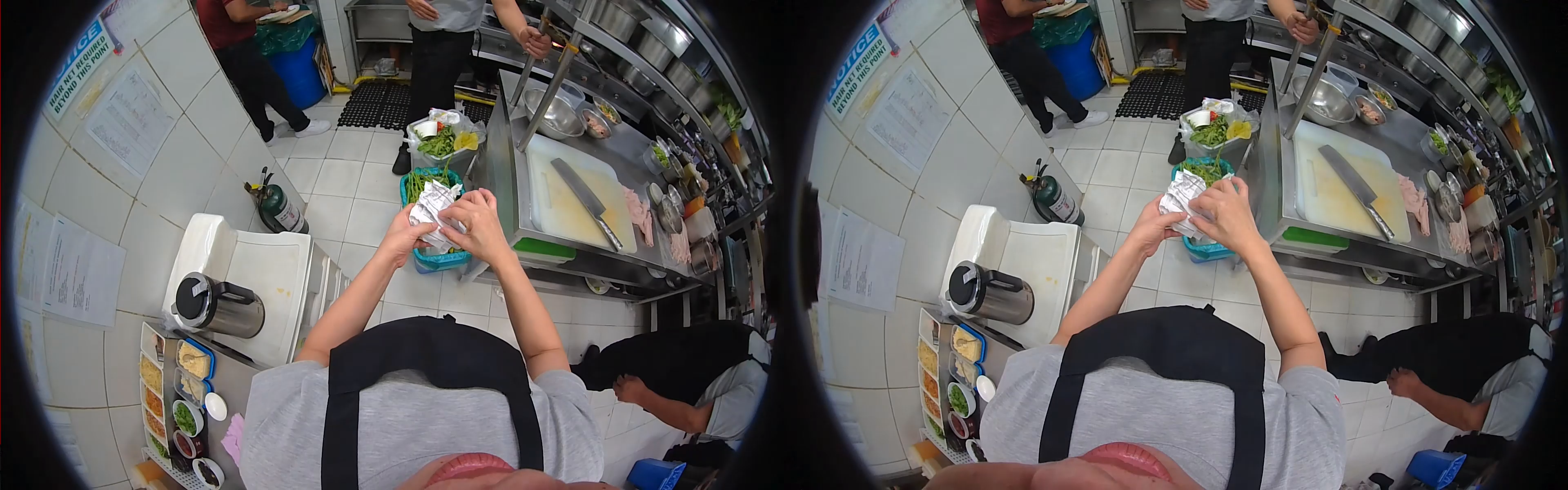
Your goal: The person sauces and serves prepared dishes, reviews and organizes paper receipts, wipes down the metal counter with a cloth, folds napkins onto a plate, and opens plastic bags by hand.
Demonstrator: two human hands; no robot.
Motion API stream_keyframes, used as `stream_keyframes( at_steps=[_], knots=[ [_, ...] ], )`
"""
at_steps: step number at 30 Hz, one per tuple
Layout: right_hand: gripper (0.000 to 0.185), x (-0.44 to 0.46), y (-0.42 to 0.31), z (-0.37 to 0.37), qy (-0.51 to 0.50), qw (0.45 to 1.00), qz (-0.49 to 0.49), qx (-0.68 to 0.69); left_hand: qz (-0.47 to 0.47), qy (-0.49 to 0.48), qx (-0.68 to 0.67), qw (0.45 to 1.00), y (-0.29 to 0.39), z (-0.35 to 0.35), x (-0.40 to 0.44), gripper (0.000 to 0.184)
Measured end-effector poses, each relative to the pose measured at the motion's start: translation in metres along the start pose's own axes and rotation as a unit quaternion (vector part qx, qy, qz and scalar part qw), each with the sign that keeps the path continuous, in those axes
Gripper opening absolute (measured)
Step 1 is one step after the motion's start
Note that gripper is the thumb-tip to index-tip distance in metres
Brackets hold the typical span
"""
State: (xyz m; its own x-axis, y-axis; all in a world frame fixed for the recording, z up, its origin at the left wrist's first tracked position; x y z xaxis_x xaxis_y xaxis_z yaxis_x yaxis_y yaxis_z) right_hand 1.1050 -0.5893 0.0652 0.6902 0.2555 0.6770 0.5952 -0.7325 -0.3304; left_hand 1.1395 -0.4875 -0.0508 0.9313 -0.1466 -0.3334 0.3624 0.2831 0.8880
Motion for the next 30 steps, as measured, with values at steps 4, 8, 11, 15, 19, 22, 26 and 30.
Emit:
stream_keyframes(
  at_steps=[4, 8, 11, 15, 19, 22, 26, 30],
  knots=[
    [0.016, 0.002, -0.001, -0.003, 0.007, 1.0, 0.001, 0.003, 0.035, 0.008, 0.081, 0.996, 0.008, 0.002, -0.004, 0.044],
    [0.008, 0.005, 0.003, -0.015, 0.082, 0.996, 0.017, 0.013, 0.055, -0.001, 0.006, 0.998, 0.007, 0.006, -0.005, 0.041],
    [0.008, 0.001, 0.016, -0.014, 0.093, 0.993, 0.07, 0.029, 0.038, -0.015, -0.029, 0.999, 0.007, 0.01, -0.01, 0.041],
    [0.01, -0.001, 0.018, -0.017, 0.115, 0.989, 0.085, 0.037, 0.028, -0.026, -0.052, 0.998, 0.002, 0.011, -0.011, 0.042],
    [0.011, -0.002, 0.012, -0.023, 0.153, 0.981, 0.099, 0.071, 0.027, -0.032, -0.06, 0.997, -0.001, 0.01, -0.011, 0.044],
    [0.013, -0.005, 0.01, -0.021, 0.151, 0.985, 0.055, 0.059, 0.029, -0.034, -0.063, 0.997, 0.0, 0.011, -0.013, 0.045],
    [0.015, -0.01, 0.012, -0.017, 0.139, 0.988, 0.033, 0.051, 0.031, -0.022, -0.042, 0.998, -0.004, 0.006, -0.012, 0.047],
    [0.015, -0.017, 0.034, -0.039, 0.257, 0.946, 0.161, 0.113, 0.03, -0.008, -0.062, 0.998, -0.002, 0.007, -0.019, 0.048]
  ],
)
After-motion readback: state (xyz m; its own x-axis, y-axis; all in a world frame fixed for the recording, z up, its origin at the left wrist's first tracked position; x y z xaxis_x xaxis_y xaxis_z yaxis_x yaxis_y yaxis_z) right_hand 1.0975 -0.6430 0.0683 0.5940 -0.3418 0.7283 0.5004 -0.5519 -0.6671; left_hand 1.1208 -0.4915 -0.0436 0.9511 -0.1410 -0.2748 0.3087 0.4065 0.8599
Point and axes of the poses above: each hand's wrist, its own x-axis towards the middle knuckle, its own z-axis out of the palm, y = z × x, the point moved 9 cm from there along x, towards the middle knuckle, and after that the axes turned 15 degrees about y, right-handed, at the moved point
